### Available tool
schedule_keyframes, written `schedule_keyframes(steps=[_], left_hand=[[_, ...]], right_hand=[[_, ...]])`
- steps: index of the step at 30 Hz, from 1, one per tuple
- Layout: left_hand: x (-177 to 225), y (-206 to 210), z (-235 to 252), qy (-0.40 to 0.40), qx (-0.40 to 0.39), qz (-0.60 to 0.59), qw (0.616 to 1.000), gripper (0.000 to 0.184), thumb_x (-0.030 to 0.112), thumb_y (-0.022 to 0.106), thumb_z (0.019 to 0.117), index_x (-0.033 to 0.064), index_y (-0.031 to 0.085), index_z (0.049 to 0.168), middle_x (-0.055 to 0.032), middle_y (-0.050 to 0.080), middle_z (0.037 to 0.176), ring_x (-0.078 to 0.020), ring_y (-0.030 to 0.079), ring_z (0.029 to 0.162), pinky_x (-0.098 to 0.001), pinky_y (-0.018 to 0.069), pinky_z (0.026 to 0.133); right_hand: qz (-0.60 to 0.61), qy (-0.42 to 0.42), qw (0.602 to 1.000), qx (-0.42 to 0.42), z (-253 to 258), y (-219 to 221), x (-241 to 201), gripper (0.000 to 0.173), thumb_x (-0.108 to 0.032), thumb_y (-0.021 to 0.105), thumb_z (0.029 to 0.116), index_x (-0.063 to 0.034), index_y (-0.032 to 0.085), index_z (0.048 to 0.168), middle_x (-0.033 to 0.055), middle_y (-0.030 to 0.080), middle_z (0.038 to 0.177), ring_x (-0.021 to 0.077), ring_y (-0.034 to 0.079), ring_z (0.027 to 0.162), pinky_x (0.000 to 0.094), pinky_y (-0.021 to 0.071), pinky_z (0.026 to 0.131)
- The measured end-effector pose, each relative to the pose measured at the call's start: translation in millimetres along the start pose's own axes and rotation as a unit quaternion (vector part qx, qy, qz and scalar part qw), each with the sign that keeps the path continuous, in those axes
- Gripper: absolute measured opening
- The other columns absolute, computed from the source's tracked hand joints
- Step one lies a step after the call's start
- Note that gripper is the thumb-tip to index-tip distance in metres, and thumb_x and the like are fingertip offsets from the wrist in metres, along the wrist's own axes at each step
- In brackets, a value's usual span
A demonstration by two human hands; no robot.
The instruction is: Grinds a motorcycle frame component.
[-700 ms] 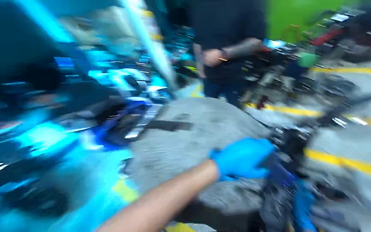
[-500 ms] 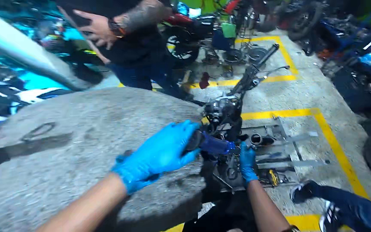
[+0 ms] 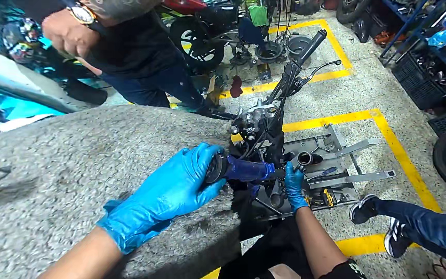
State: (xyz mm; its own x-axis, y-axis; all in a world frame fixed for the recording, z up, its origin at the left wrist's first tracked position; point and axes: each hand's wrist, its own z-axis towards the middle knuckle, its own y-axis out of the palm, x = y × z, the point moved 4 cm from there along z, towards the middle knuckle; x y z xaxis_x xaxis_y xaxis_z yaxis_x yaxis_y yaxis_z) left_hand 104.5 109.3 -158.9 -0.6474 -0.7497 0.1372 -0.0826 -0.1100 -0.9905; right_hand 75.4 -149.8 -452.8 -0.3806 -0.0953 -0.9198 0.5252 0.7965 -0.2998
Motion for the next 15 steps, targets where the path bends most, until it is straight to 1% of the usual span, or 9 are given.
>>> schedule_keyframes(steps=[1, 3, 4, 7, 9, 10, 11, 12, 15], left_hand=[[-0.2, -0.6, 1.0, 0.003, 0.002, 0.001, 1.0, 0.065, 0.058, 0.054, 0.0866, 0.011, 0.059, 0.132, -0.007, 0.064, 0.112, -0.0232, 0.065, 0.101, -0.0447, 0.0528, 0.08], [-0.7, -1.3, 1.4, 0.007, 0.001, -0.004, 1.0, 0.064, 0.057, 0.054, 0.087, 0.011, 0.059, 0.132, -0.0072, 0.064, 0.113, -0.0232, 0.065, 0.102, -0.0449, 0.0531, 0.081], [-0.9, -2.1, 0.9, 0.006, 0.002, -0.006, 1.0, 0.064, 0.057, 0.053, 0.0873, 0.011, 0.059, 0.131, -0.0073, 0.064, 0.112, -0.0232, 0.065, 0.101, -0.0453, 0.053, 0.081], [0.9, -2.8, 0.1, -0.001, -0.005, -0.005, 1.0, 0.066, 0.058, 0.052, 0.0876, 0.0104, 0.058, 0.132, -0.0081, 0.063, 0.113, -0.0236, 0.064, 0.1, -0.0459, 0.0519, 0.078], [2.3, -4.2, 0.9, -0.007, -0.009, 0.001, 1.0, 0.066, 0.059, 0.052, 0.0873, 0.0097, 0.059, 0.131, -0.0082, 0.063, 0.111, -0.0238, 0.064, 0.098, -0.0454, 0.0522, 0.078], [2.1, -5.2, 0.6, -0.008, -0.01, 0.004, 1.0, 0.065, 0.058, 0.053, 0.0873, 0.0099, 0.059, 0.131, -0.008, 0.063, 0.111, -0.0232, 0.064, 0.098, -0.0446, 0.0521, 0.078], [2.0, -5.6, -0.2, -0.008, -0.011, 0.003, 1.0, 0.064, 0.058, 0.053, 0.0875, 0.0106, 0.058, 0.131, -0.0077, 0.064, 0.113, -0.0225, 0.065, 0.099, -0.0441, 0.0523, 0.079], [2.3, -5.9, 0.0, -0.006, -0.014, 0.001, 1.0, 0.063, 0.057, 0.054, 0.0876, 0.011, 0.058, 0.131, -0.0071, 0.063, 0.113, -0.0217, 0.064, 0.099, -0.0433, 0.0521, 0.079], [2.4, -6.9, 1.1, -0.003, -0.019, -0.013, 1.0, 0.062, 0.055, 0.057, 0.0875, 0.0088, 0.058, 0.13, -0.0086, 0.063, 0.113, -0.0232, 0.064, 0.1, -0.0441, 0.0521, 0.079]], right_hand=[[-0.004, -0.001, 1.0, -0.02, 4.0, -0.8, -0.9, 0.041, -0.03, 0.061, 0.1002, 0.0058, 0.062, 0.08, 0.0129, 0.055, 0.066, 0.0251, 0.055, 0.063, 0.0496, 0.0468, 0.064], [-0.026, 0.008, 0.998, -0.056, 8.0, -2.8, -4.1, 0.042, -0.032, 0.06, 0.1007, 0.0068, 0.065, 0.087, 0.0161, 0.059, 0.072, 0.0282, 0.058, 0.069, 0.053, 0.0485, 0.069], [-0.037, 0.012, 0.998, -0.054, 8.5, -2.4, -5.2, 0.044, -0.034, 0.061, 0.1007, 0.0074, 0.065, 0.086, 0.0182, 0.061, 0.073, 0.0312, 0.06, 0.07, 0.0558, 0.0488, 0.07], [-0.039, 0.003, 0.999, 0.029, 0.8, -1.2, -2.4, 0.046, -0.034, 0.064, 0.0987, 0.0063, 0.061, 0.076, 0.0167, 0.057, 0.065, 0.0314, 0.058, 0.063, 0.0553, 0.0479, 0.064], [-0.006, -0.005, 0.998, 0.06, -5.5, 0.5, -1.5, 0.043, -0.031, 0.065, 0.0984, 0.007, 0.061, 0.079, 0.0152, 0.057, 0.067, 0.0274, 0.057, 0.064, 0.0512, 0.0482, 0.065], [0.006, -0.008, 0.998, 0.055, -7.2, 1.6, -1.3, 0.041, -0.03, 0.064, 0.0986, 0.0088, 0.063, 0.084, 0.017, 0.06, 0.071, 0.0273, 0.06, 0.068, 0.0509, 0.0494, 0.069], [0.006, -0.013, 0.999, 0.035, -7.1, 0.3, -0.8, 0.04, -0.028, 0.063, 0.0989, 0.0112, 0.065, 0.091, 0.0205, 0.064, 0.077, 0.0292, 0.063, 0.074, 0.0523, 0.0512, 0.074], [-0.005, -0.015, 1.0, 0.002, -3.5, -1.4, -1.0, 0.04, -0.028, 0.063, 0.0998, 0.0121, 0.065, 0.094, 0.0221, 0.065, 0.08, 0.031, 0.064, 0.077, 0.054, 0.051, 0.076], [-0.05, -0.014, 0.997, -0.063, 8.7, -3.1, -5.0, 0.042, -0.03, 0.062, 0.1006, 0.0118, 0.065, 0.096, 0.0231, 0.064, 0.081, 0.0339, 0.062, 0.076, 0.0567, 0.0495, 0.075]])
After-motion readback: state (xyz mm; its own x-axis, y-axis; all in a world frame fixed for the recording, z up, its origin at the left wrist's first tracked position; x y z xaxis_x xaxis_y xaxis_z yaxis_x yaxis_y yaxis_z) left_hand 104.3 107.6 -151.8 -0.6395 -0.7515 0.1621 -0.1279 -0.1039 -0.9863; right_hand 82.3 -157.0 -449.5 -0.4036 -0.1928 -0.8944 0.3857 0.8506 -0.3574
